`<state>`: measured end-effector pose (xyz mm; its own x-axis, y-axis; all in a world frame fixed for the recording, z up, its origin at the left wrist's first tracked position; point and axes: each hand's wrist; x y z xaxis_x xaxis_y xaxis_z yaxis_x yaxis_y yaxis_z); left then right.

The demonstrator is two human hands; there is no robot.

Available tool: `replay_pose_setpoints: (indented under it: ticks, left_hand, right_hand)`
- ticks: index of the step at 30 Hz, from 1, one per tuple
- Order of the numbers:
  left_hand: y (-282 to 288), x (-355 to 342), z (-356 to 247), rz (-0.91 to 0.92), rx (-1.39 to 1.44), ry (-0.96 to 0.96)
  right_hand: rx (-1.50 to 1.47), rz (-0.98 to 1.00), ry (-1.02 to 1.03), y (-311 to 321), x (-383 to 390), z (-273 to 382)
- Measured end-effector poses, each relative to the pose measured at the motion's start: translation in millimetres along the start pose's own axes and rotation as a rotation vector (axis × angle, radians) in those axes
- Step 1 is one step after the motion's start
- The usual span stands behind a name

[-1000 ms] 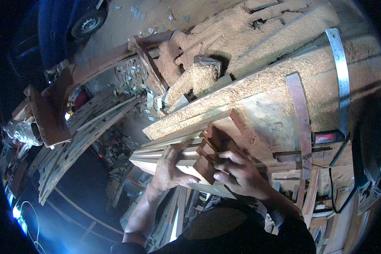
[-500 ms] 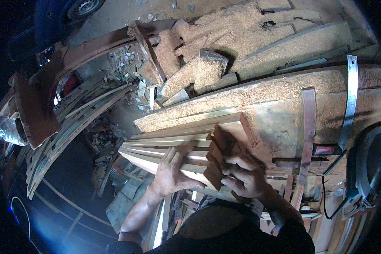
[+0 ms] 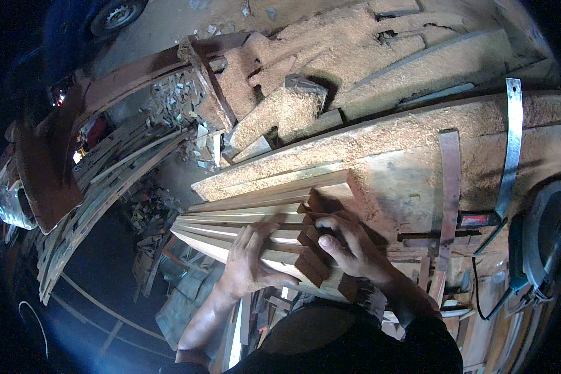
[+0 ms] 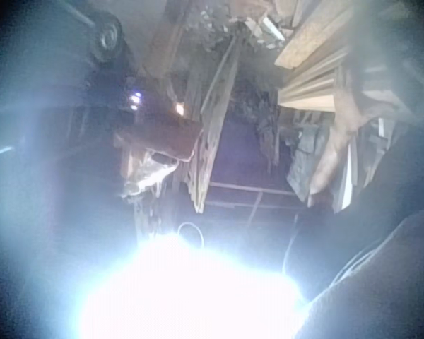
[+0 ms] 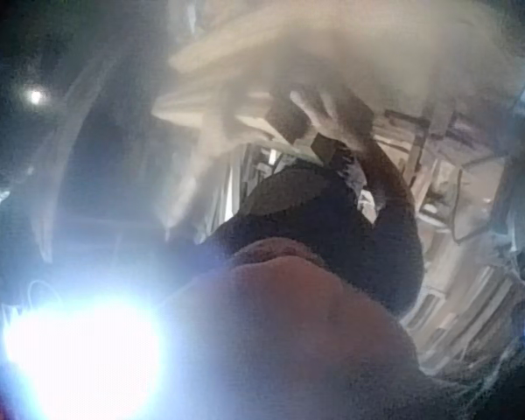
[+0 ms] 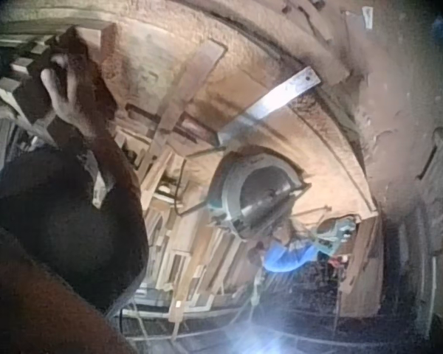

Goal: The person measures and marks wooden planks with a tape measure and pencil, then uses a circular saw to cut the planks to size. The person repeatedly measures, marks, and cuts multiple pieces of wood on a workbench.

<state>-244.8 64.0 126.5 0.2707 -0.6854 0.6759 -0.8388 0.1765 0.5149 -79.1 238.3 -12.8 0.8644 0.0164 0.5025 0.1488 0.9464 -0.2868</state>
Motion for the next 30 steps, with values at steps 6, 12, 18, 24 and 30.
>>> replay_pose_setpoints:
  ticks: [6,12,18,24,30]
  left_hand:
    - [5.8,-13.7,2.2,0.015,0.216,0.064]
    - [10.9,-14.0,11.1,0.173,0.348,0.193]
    - [6.6,-22.5,-7.2,0.034,0.575,0.268]
    - [-5.1,-14.1,1.9,-0.040,0.547,0.151]
    - [-7.4,-9.2,2.3,-0.047,0.509,0.070]
  right_hand:
    - [0.050,0.052,-0.046,4.3,1.1,-0.1]
    - [-0.063,-0.246,-0.046,-7.2,4.8,-5.0]
    - [-0.128,-0.150,-0.126,-3.3,9.2,-11.9]
    - [0.042,-0.702,0.019,5.0,12.3,-13.7]
    - [0.179,-0.577,0.051,-2.5,17.1,-50.9]
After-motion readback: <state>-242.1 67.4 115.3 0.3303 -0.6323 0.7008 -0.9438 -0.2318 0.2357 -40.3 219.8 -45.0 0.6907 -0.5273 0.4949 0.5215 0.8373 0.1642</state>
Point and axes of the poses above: each hand's wrist, its own x-axis away from the middle knuckle, its own y-axis out of the back of the hand, z = x × y, and after that the axes turned 11 degrees about -y, right-handed
